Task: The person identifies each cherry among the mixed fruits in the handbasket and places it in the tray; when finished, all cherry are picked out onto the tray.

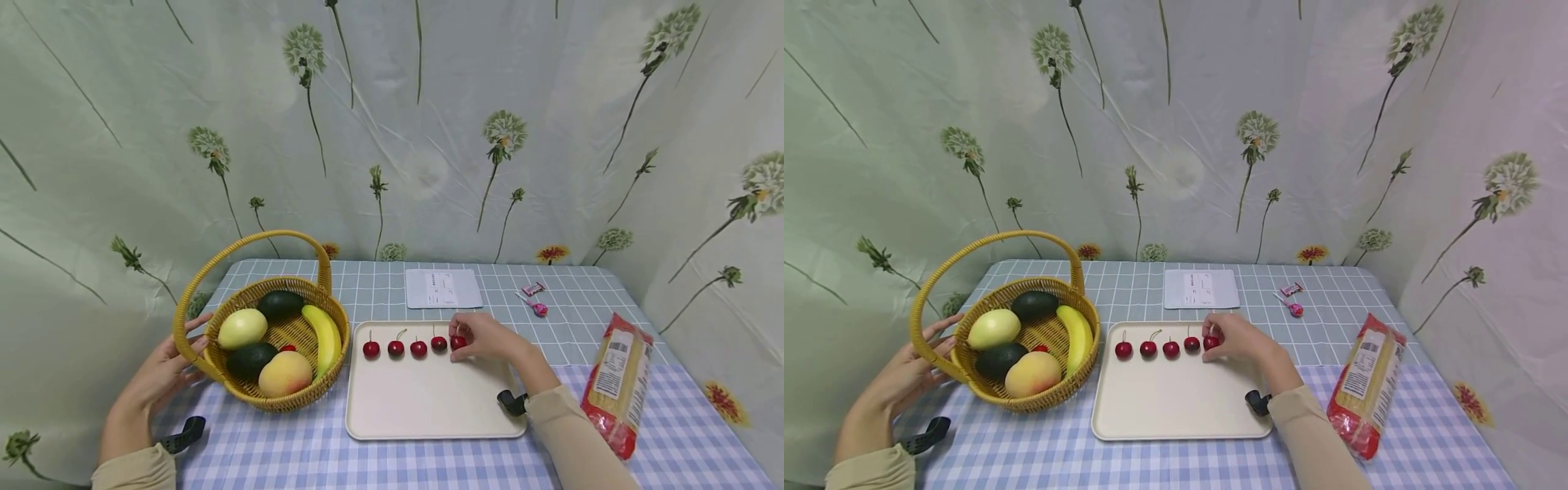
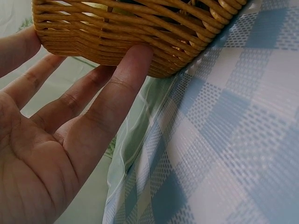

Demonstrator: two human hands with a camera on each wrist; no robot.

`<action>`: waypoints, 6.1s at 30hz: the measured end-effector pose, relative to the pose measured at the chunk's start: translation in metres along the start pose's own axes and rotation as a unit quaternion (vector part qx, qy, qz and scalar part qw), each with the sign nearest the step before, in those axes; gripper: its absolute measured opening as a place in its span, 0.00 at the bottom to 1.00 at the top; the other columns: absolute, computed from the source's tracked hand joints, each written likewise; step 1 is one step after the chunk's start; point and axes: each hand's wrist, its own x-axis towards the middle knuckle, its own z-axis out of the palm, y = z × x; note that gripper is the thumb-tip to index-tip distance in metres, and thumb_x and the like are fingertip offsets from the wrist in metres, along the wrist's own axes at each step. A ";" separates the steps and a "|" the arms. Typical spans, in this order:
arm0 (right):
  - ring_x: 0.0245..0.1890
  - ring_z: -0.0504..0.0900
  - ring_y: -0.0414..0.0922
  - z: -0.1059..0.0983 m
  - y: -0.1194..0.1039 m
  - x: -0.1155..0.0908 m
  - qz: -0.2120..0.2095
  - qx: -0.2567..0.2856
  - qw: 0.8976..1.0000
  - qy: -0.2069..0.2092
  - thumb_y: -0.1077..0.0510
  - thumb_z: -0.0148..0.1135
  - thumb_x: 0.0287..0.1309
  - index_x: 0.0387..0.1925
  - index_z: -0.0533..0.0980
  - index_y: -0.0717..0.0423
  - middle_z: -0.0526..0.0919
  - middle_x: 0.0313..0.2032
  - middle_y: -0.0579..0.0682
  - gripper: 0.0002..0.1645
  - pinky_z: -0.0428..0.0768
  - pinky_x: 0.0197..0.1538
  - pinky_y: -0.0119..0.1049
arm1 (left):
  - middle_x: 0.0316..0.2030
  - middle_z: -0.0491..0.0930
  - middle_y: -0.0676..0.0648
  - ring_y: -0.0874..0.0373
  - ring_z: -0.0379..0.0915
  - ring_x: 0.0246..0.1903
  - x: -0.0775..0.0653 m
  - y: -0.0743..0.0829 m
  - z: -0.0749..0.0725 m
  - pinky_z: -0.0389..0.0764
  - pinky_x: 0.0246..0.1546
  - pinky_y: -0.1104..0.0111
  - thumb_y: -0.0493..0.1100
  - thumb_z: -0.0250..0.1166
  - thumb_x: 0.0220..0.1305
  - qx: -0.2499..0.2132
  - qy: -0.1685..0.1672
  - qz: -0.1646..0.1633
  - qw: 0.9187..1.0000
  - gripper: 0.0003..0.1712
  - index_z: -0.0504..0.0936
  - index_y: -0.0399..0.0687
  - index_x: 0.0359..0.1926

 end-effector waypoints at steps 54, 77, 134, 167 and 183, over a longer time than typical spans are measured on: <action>0.47 0.86 0.45 0.004 -0.158 0.091 -0.143 -0.024 0.977 -0.159 0.48 0.68 0.75 0.67 0.78 0.48 0.87 0.44 0.45 0.24 0.83 0.53 0.36 | 0.54 0.84 0.71 0.70 0.84 0.51 -0.003 0.000 0.001 0.85 0.45 0.70 0.42 0.51 0.87 -0.015 0.000 -0.003 1.000 0.34 0.55 0.64 0.86; 0.30 0.76 0.41 0.057 -0.241 0.166 -0.055 -0.028 0.954 -0.294 0.45 0.64 0.77 0.70 0.75 0.49 0.78 0.29 0.48 0.27 0.76 0.40 0.32 | 0.55 0.82 0.72 0.71 0.83 0.52 -0.005 -0.001 -0.003 0.85 0.46 0.69 0.43 0.52 0.87 0.000 0.008 -0.009 1.000 0.35 0.53 0.64 0.86; 0.26 0.76 0.38 0.084 -0.255 0.185 0.012 -0.033 0.936 -0.350 0.55 0.55 0.79 0.25 0.70 0.48 0.73 0.25 0.44 0.19 0.73 0.30 0.28 | 0.54 0.84 0.70 0.70 0.83 0.51 0.000 0.003 0.001 0.85 0.45 0.70 0.42 0.51 0.87 -0.004 0.004 -0.005 1.000 0.34 0.54 0.63 0.86; 0.39 0.77 0.37 0.025 -0.198 0.155 -0.155 0.008 0.959 -0.237 0.58 0.71 0.71 0.61 0.83 0.61 0.85 0.42 0.48 0.21 0.79 0.43 0.27 | 0.54 0.83 0.70 0.69 0.84 0.51 0.001 -0.001 0.001 0.86 0.45 0.69 0.41 0.51 0.87 -0.016 0.006 0.002 1.000 0.33 0.57 0.65 0.84; 0.47 0.89 0.39 -0.026 -0.140 0.097 -0.140 0.055 0.978 -0.142 0.59 0.71 0.70 0.55 0.84 0.54 0.88 0.50 0.48 0.14 0.86 0.52 0.31 | 0.54 0.85 0.68 0.68 0.85 0.50 0.001 -0.003 -0.001 0.87 0.45 0.68 0.39 0.50 0.87 -0.026 -0.004 0.010 1.000 0.31 0.60 0.68 0.82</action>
